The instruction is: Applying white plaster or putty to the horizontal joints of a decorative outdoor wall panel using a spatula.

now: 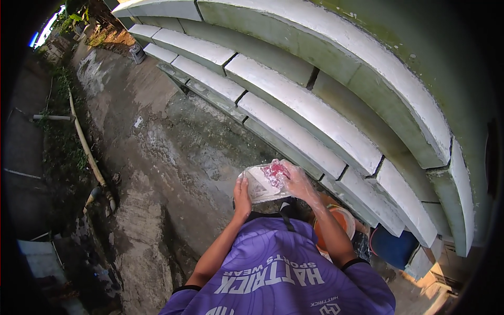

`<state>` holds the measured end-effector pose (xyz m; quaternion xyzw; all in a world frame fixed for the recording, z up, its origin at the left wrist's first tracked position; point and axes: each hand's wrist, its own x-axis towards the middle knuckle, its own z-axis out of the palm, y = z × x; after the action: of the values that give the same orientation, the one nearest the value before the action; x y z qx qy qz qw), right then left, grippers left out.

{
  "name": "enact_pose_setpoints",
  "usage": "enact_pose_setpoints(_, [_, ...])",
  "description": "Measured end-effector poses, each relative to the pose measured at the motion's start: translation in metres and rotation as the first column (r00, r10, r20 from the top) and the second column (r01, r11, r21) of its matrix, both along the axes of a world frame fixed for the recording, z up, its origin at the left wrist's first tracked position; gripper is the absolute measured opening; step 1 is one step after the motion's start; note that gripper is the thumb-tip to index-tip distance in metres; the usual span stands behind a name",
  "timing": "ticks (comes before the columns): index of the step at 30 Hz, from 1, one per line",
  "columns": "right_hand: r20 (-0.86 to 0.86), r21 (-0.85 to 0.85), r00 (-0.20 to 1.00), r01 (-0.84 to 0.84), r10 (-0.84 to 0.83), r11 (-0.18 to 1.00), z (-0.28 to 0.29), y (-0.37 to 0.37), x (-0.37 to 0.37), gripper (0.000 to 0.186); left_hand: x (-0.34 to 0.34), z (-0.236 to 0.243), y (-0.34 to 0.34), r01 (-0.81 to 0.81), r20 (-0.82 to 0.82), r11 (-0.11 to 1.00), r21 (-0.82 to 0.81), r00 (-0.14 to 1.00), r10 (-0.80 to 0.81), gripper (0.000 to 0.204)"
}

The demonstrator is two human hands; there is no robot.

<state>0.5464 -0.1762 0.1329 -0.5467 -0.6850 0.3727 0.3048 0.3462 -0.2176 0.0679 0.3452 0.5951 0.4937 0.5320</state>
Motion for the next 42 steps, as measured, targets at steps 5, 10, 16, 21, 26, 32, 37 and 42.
enact_pose_setpoints(5, [0.201, 0.055, 0.977, -0.079, 0.066, 0.995, 0.030, -0.010, 0.010, 0.031, -0.008, 0.006, 0.002, 0.010, 0.006, 0.998, 0.056, 1.000, -0.010, 0.044])
enact_pose_setpoints(10, [0.418, 0.143, 0.890, -0.260, 0.179, 0.955, 0.043, -0.015, -0.003, 0.035, -0.002, 0.006, 0.004, 0.038, 0.027, 0.970, 0.239, 0.999, -0.045, 0.044])
enact_pose_setpoints(16, [0.601, 0.172, 0.778, -0.349, 0.182, 0.921, 0.048, -0.009, -0.002, 0.040, -0.004, 0.004, 0.004, 0.042, 0.128, 0.977, 0.209, 0.989, -0.070, 0.045])
enact_pose_setpoints(21, [0.694, 0.101, 0.665, -0.467, 0.274, 0.878, 0.048, 0.011, 0.001, 0.035, -0.005, 0.007, 0.005, 0.059, 0.138, 0.980, 0.191, 0.987, -0.086, 0.046])
enact_pose_setpoints(26, [0.550, -0.001, 0.729, -0.486, 0.406, 0.874, 0.040, 0.022, 0.003, 0.038, -0.006, 0.010, 0.006, 0.061, 0.147, 0.979, 0.192, 0.985, -0.090, 0.045])
enact_pose_setpoints(32, [0.404, -0.025, 0.795, -0.484, 0.452, 0.875, 0.054, 0.023, 0.000, 0.042, -0.009, 0.010, 0.006, 0.048, 0.084, 0.983, 0.176, 0.994, -0.063, 0.043])
enact_pose_setpoints(37, [0.347, -0.083, 0.775, -0.537, 0.529, 0.840, 0.047, 0.027, 0.001, 0.042, -0.002, 0.029, 0.008, 0.111, 0.001, 0.970, 0.217, 0.994, -0.114, 0.040])
enact_pose_setpoints(42, [0.358, -0.232, 0.756, -0.497, 0.548, 0.836, 0.041, 0.024, 0.008, 0.044, -0.004, 0.029, 0.008, 0.097, -0.017, 0.985, 0.145, 0.995, -0.095, 0.039])
